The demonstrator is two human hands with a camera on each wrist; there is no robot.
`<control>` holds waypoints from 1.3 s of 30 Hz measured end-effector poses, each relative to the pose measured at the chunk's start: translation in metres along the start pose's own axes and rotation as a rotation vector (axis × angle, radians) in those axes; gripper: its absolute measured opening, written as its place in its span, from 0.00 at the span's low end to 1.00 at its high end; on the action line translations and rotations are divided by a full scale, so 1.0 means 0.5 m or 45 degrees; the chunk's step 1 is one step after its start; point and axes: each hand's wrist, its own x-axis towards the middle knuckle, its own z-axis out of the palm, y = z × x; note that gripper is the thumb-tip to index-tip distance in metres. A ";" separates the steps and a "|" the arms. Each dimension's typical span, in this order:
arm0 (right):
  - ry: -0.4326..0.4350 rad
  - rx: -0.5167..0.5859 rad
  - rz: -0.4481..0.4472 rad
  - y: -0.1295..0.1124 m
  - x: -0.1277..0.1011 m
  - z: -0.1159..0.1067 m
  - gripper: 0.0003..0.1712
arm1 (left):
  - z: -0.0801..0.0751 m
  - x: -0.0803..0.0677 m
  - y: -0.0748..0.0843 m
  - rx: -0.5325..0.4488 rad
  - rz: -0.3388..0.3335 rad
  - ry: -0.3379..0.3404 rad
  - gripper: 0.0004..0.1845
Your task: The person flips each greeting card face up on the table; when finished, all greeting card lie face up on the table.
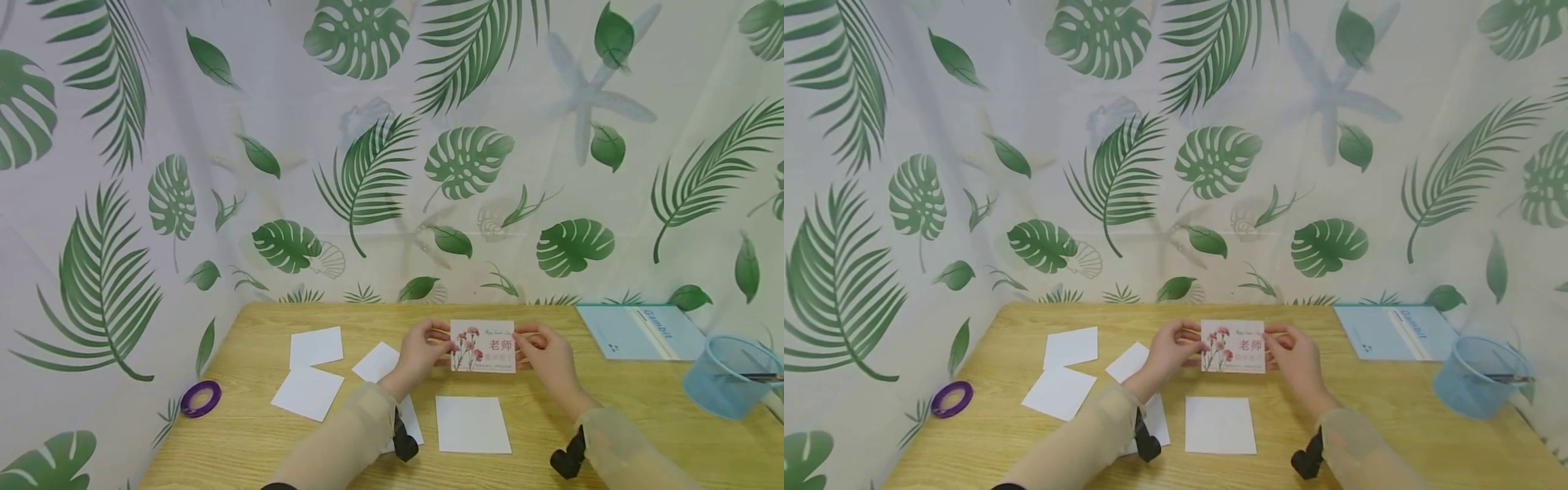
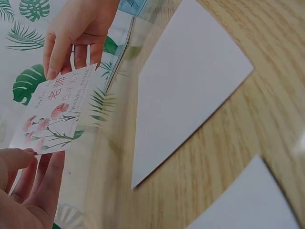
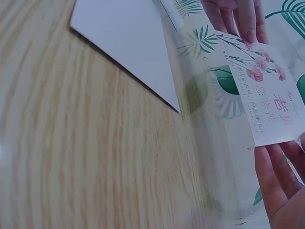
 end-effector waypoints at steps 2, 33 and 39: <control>0.009 0.007 0.011 -0.001 0.001 0.000 0.16 | 0.004 -0.001 0.001 0.006 0.005 0.021 0.14; -0.035 -0.232 -0.022 0.017 0.019 -0.013 0.26 | 0.045 0.012 -0.012 0.051 -0.062 -0.035 0.34; -0.045 -0.250 0.033 0.027 0.029 -0.015 0.27 | 0.051 0.018 -0.016 0.012 -0.113 -0.026 0.31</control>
